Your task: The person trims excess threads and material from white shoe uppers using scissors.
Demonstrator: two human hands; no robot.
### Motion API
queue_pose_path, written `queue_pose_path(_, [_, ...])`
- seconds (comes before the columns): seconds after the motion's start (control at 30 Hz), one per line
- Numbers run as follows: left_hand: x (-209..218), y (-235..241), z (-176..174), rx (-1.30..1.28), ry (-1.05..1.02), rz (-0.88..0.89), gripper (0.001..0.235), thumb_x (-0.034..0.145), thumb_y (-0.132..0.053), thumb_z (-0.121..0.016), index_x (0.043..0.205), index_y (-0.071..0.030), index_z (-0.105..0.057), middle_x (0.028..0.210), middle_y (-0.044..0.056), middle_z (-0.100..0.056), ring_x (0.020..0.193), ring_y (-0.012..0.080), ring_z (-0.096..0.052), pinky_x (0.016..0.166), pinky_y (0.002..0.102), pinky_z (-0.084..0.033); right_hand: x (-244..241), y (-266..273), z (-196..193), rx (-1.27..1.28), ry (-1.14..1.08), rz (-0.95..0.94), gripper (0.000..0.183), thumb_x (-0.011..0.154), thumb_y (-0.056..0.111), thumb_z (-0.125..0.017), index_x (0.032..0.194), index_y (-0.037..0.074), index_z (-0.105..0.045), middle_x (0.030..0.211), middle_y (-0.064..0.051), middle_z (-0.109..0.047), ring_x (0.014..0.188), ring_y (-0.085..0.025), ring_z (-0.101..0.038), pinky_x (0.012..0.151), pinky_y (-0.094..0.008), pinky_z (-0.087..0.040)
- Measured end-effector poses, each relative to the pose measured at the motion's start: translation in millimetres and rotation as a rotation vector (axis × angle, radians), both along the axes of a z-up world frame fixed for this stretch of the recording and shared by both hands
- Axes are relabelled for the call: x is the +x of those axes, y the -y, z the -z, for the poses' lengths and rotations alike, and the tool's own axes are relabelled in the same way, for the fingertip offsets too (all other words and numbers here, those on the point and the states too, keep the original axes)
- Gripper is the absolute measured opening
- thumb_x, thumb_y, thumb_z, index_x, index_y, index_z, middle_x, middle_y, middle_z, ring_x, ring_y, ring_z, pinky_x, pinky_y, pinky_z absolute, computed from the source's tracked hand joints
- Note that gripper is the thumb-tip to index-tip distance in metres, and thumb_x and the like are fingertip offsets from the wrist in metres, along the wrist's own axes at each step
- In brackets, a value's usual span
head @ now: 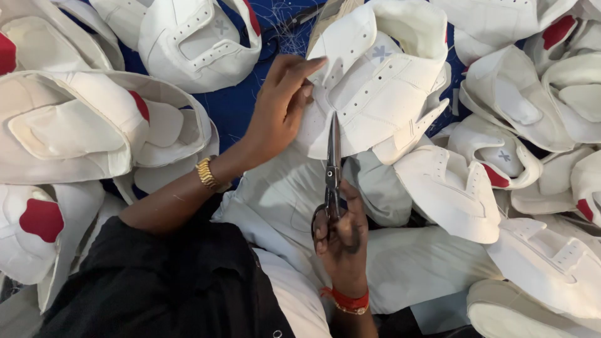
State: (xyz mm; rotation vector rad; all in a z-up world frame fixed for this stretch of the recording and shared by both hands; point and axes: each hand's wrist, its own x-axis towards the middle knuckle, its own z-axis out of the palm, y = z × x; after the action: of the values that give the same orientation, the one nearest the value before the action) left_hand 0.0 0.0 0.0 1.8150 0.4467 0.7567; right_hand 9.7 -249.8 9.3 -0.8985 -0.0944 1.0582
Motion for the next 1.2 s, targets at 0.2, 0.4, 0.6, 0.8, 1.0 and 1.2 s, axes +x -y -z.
queue_pose_path(0.2, [-5,-16,26,0.418,-0.114,0.07,0.025,0.097,0.004,-0.071,0.121,-0.002,-0.069,0.117,0.008,-0.062,0.106,0.0266,-0.064,0.089,0.036,-0.053,14,-1,9,0.137,-0.121,-0.012,0.064,0.104,0.039,-0.067,0.153,0.009,-0.038,0.083,-0.011,-0.058,0.06,-0.011,-0.05,0.055,-0.022,-0.044])
queue_pose_path(0.4, [-7,-18,16,0.589,-0.138,0.149,0.016,0.092,0.002,-0.072,0.107,0.004,-0.066,0.111,0.011,-0.059,0.104,0.0292,-0.061,0.089,0.038,-0.052,23,-4,13,0.197,-0.207,-0.057,0.067,0.105,0.036,-0.068,0.157,0.006,-0.037,0.083,-0.01,-0.059,0.061,-0.01,-0.05,0.052,-0.02,-0.044])
queue_pose_path(0.6, [-5,-19,9,0.251,-0.113,0.204,0.013,0.084,0.001,-0.073,0.089,-0.001,-0.061,0.108,0.008,-0.06,0.099,0.0236,-0.063,0.082,0.034,-0.053,23,-13,8,0.179,-0.167,-0.074,0.069,0.104,0.037,-0.068,0.157,0.008,-0.035,0.086,-0.011,-0.06,0.063,-0.01,-0.051,0.055,-0.021,-0.044])
queue_pose_path(0.8, [-8,-25,32,-0.138,0.049,0.266,0.01,0.088,0.006,-0.063,0.095,0.0,-0.06,0.112,0.008,-0.058,0.099,0.02,-0.065,0.089,0.034,-0.057,22,-18,1,0.094,-0.09,-0.078,0.072,0.103,0.038,-0.069,0.158,0.005,-0.037,0.083,-0.009,-0.059,0.059,-0.01,-0.051,0.052,-0.02,-0.044])
queue_pose_path(1.0, [-7,-26,15,0.506,-0.118,0.179,0.016,0.096,-0.002,-0.074,0.11,0.0,-0.068,0.117,0.007,-0.059,0.107,0.0242,-0.065,0.091,0.035,-0.055,22,-17,2,0.082,-0.102,-0.079,0.071,0.102,0.036,-0.07,0.156,0.005,-0.036,0.083,-0.009,-0.059,0.058,-0.01,-0.051,0.051,-0.021,-0.044])
queue_pose_path(1.2, [-2,-26,7,0.613,-0.201,0.236,0.013,0.089,-0.001,-0.075,0.094,0.002,-0.063,0.104,0.011,-0.058,0.096,0.0257,-0.062,0.08,0.036,-0.053,24,-16,-2,0.068,-0.093,-0.073,0.069,0.104,0.035,-0.068,0.156,0.003,-0.038,0.083,-0.009,-0.06,0.061,-0.009,-0.051,0.053,-0.02,-0.045])
